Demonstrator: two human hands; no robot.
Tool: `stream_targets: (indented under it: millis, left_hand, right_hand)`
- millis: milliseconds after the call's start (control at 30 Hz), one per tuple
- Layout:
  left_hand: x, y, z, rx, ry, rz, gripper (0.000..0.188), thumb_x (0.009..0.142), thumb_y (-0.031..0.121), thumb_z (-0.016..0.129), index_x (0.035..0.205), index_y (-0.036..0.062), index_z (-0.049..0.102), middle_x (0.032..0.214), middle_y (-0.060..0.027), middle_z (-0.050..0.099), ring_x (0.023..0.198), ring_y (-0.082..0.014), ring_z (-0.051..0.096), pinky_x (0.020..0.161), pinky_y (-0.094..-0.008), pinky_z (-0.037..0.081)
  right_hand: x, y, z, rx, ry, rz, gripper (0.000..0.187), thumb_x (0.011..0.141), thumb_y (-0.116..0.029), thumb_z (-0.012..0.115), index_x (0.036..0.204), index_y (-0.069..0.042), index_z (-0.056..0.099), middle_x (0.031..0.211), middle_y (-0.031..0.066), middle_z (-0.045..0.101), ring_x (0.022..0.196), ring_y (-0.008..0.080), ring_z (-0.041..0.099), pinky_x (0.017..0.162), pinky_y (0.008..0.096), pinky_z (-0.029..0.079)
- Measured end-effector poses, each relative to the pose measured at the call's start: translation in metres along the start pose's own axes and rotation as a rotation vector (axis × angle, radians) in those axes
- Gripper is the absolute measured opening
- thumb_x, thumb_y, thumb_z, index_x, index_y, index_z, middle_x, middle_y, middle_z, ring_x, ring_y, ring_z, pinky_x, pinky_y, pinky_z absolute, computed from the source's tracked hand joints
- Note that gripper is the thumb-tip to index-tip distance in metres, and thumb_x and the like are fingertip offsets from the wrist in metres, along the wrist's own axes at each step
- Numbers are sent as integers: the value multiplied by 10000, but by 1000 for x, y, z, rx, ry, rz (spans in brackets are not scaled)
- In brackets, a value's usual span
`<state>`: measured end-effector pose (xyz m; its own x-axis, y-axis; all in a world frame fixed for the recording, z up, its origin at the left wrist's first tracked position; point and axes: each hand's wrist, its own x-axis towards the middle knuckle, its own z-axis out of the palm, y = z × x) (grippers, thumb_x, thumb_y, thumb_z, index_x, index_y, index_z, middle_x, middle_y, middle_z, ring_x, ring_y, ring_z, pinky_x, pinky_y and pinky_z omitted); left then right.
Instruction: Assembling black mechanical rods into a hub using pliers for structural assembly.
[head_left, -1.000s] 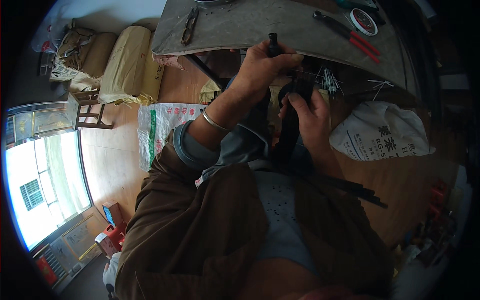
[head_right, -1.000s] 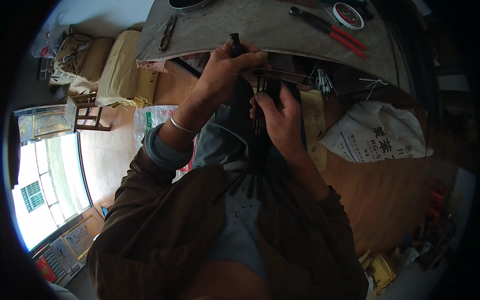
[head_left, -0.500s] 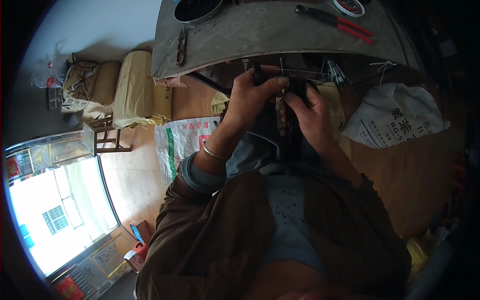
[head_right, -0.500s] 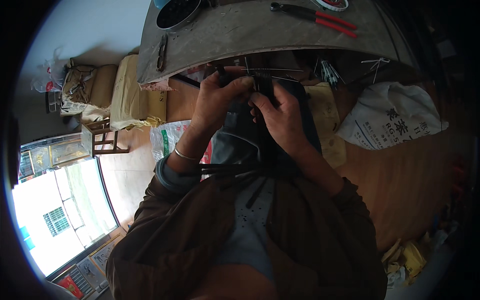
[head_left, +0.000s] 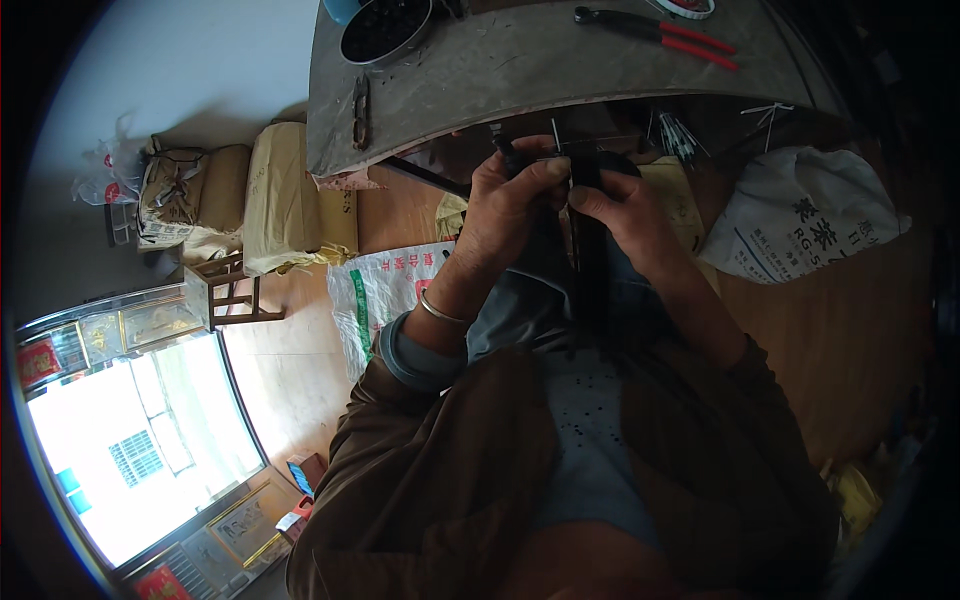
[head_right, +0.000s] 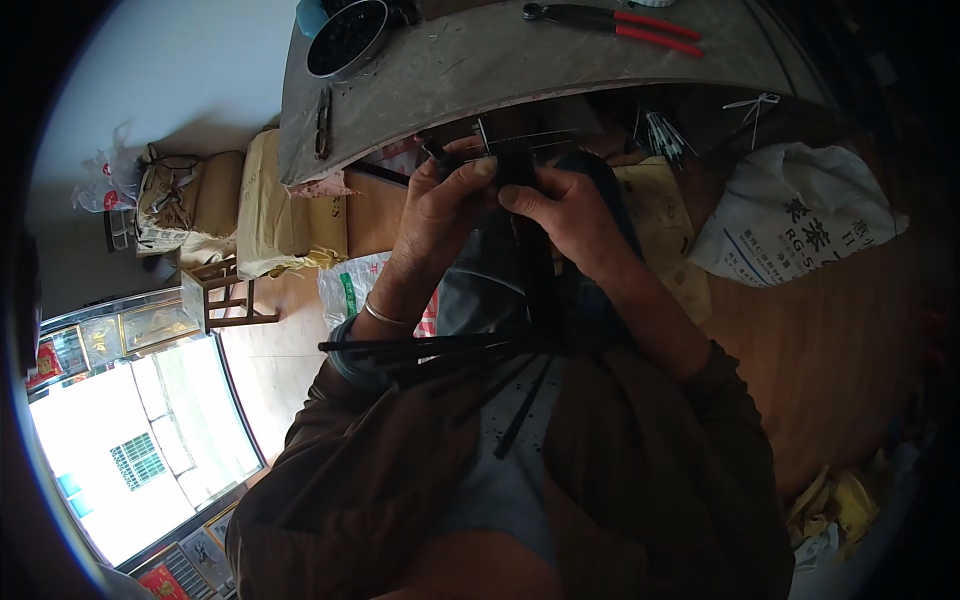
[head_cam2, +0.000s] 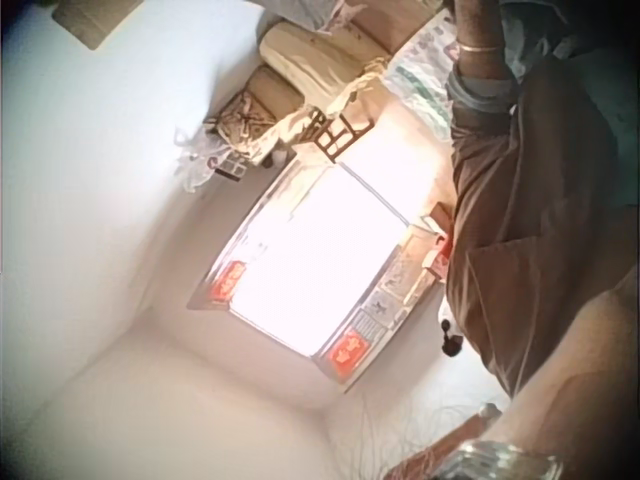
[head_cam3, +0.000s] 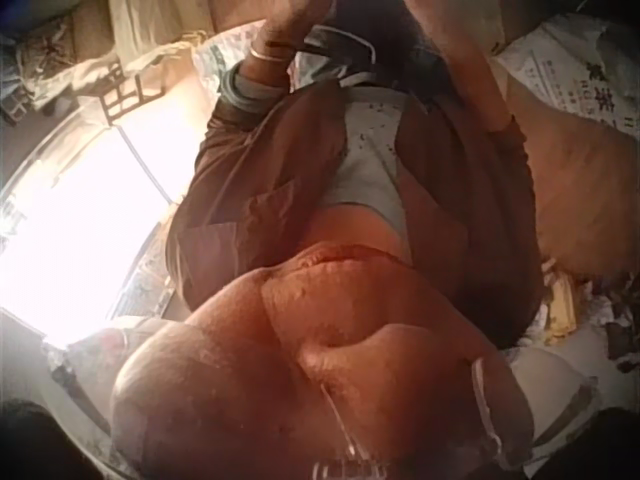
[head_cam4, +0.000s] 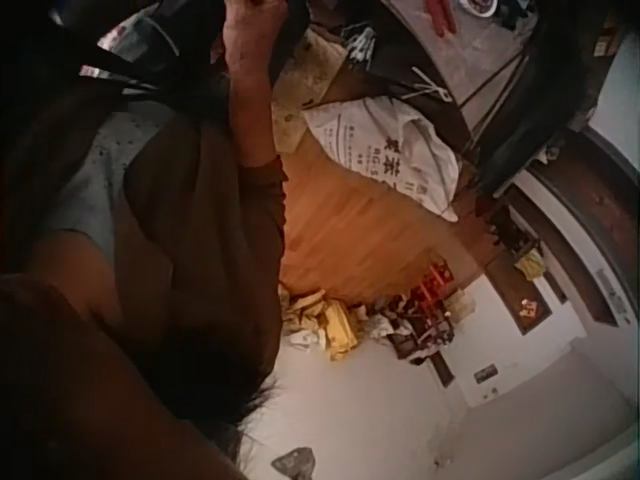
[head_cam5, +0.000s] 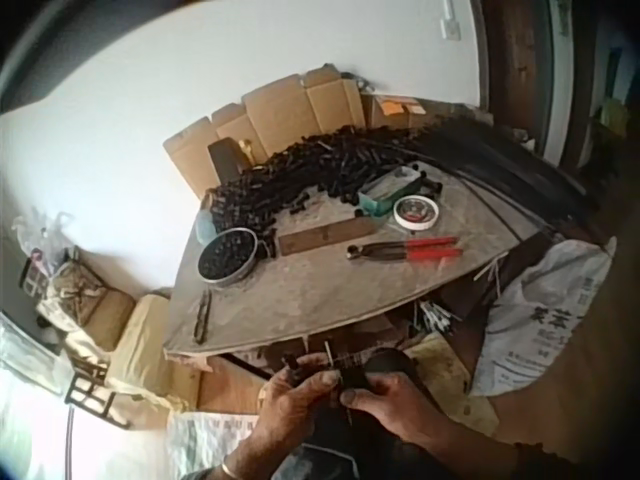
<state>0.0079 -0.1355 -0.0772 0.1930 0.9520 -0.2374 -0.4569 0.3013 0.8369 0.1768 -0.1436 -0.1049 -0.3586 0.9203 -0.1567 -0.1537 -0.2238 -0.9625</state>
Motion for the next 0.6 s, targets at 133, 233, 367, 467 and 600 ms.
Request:
stream_targets:
  millis: [133, 233, 367, 467, 600]
  left_hand:
    - [-1, -3, 0, -17, -6, 9, 258, 853, 96, 664, 1085, 11, 589, 804, -30, 611, 701, -102, 568, 653, -252, 476]
    - [-2, -6, -1, -19, 2, 28, 259, 855, 93, 660, 1088, 11, 583, 812, -30, 611, 702, -101, 571, 654, -252, 484]
    - [-1, -7, -7, -78, -61, 21, 250, 860, 85, 654, 1088, 11, 583, 824, -30, 613, 703, -98, 576, 643, -249, 500]
    - [-3, -8, -4, -104, -76, 20, 244, 866, 84, 653, 1088, 11, 585, 825, -29, 618, 698, -97, 577, 637, -243, 500]
    - [-10, -8, 5, 143, 66, 124, 232, 873, 94, 658, 1079, 9, 593, 798, -21, 623, 677, -86, 570, 637, -231, 487]
  right_hand:
    - [3, 5, -5, 183, -66, 196, 222, 917, -194, 605, 1020, 0, 639, 871, 54, 649, 781, 139, 634, 708, 270, 521]
    - [2, 8, -5, 320, -73, 255, 249, 923, -230, 593, 1027, -6, 624, 861, 61, 644, 774, 161, 645, 696, 285, 531]
    - [0, 7, -4, 307, -101, 256, 265, 925, -253, 590, 1027, -10, 623, 875, 71, 647, 773, 160, 644, 693, 294, 527]
    - [0, 6, -3, 356, -114, 244, 265, 927, -255, 589, 1018, -9, 624, 873, 68, 646, 767, 154, 639, 698, 295, 521]
    - [-4, 2, 2, 215, -19, 215, 285, 920, -274, 605, 987, 2, 634, 874, 59, 646, 761, 145, 632, 706, 285, 507]
